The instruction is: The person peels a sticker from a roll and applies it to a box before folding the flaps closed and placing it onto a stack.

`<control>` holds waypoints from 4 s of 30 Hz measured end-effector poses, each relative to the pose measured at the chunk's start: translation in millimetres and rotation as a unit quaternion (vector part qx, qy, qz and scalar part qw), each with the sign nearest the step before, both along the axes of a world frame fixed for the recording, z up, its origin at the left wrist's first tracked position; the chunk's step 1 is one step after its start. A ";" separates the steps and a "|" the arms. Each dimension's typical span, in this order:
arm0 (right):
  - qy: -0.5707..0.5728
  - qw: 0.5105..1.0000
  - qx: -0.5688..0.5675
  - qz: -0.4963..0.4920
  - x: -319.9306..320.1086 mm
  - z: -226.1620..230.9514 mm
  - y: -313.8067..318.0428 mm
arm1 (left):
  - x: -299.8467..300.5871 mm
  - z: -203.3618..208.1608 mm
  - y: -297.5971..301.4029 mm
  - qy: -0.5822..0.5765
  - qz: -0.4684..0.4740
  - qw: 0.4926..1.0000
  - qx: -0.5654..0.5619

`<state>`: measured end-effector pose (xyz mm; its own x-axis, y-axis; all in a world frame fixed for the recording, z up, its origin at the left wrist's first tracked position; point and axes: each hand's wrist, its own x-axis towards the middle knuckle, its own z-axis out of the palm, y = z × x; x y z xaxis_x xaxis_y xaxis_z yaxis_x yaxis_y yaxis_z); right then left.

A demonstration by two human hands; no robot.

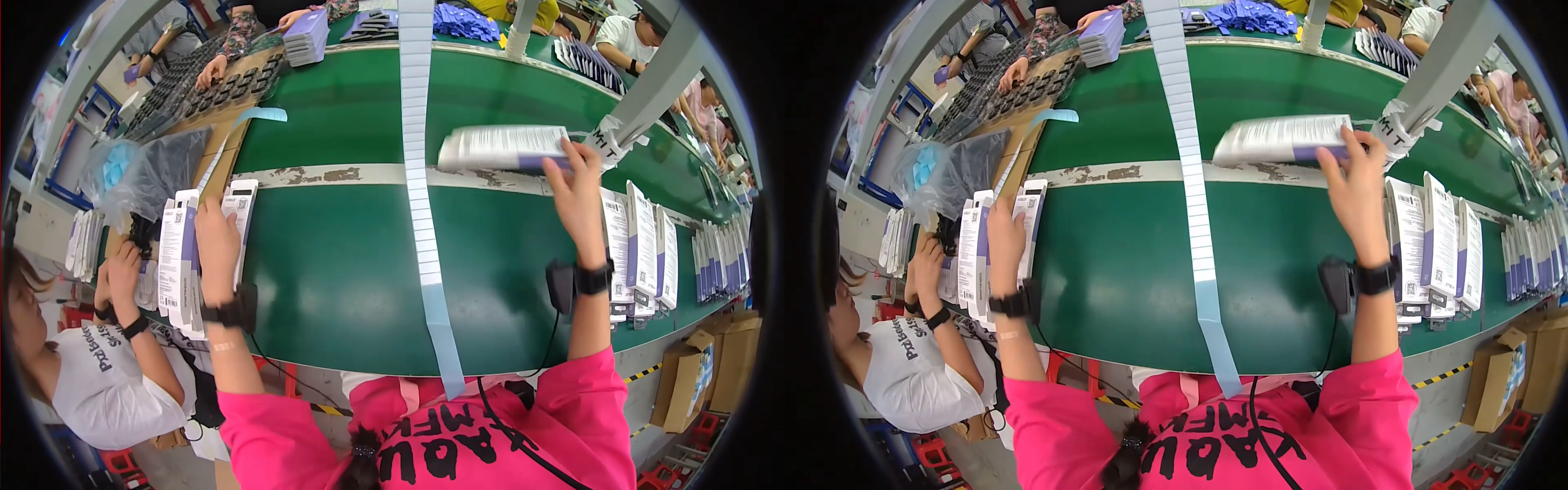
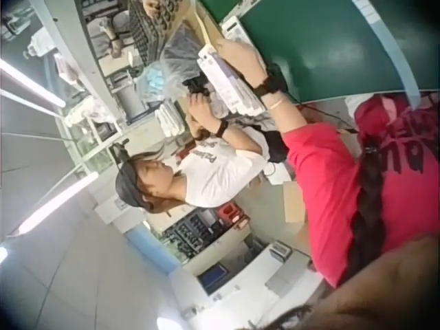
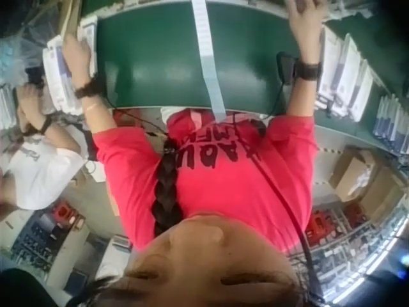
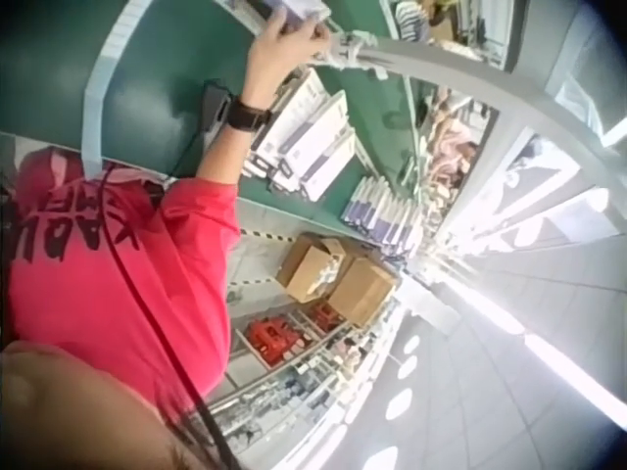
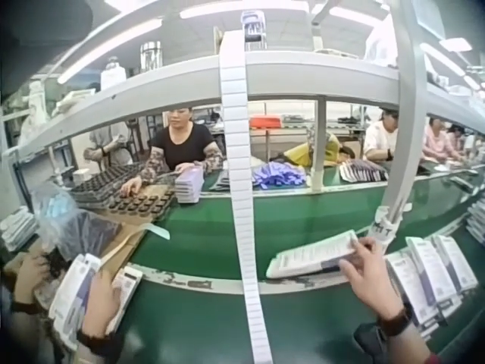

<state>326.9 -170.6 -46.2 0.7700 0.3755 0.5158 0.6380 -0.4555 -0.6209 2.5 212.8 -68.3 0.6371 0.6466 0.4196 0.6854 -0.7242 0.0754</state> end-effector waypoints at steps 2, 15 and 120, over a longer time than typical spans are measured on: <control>0.042 0.994 -0.041 0.090 24.5 -31.6 9.5 | 3.6 -20.8 34.3 0.028 0.052 0.996 -0.064; 0.008 0.954 -0.071 0.291 -52.7 -67.4 96.5 | 84.0 -4.4 -84.7 -0.289 -0.312 0.546 -0.722; 0.529 0.749 0.163 0.364 -163.9 -27.6 -45.2 | 12.1 -13.7 -284.9 -0.225 -0.285 0.765 -0.532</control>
<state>163.0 -215.8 -73.8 0.4649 0.8814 -0.0836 -0.2840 0.0590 -0.9570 14.5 -72.1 -82.0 0.8887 0.4453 0.1090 0.0123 -0.2608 0.9653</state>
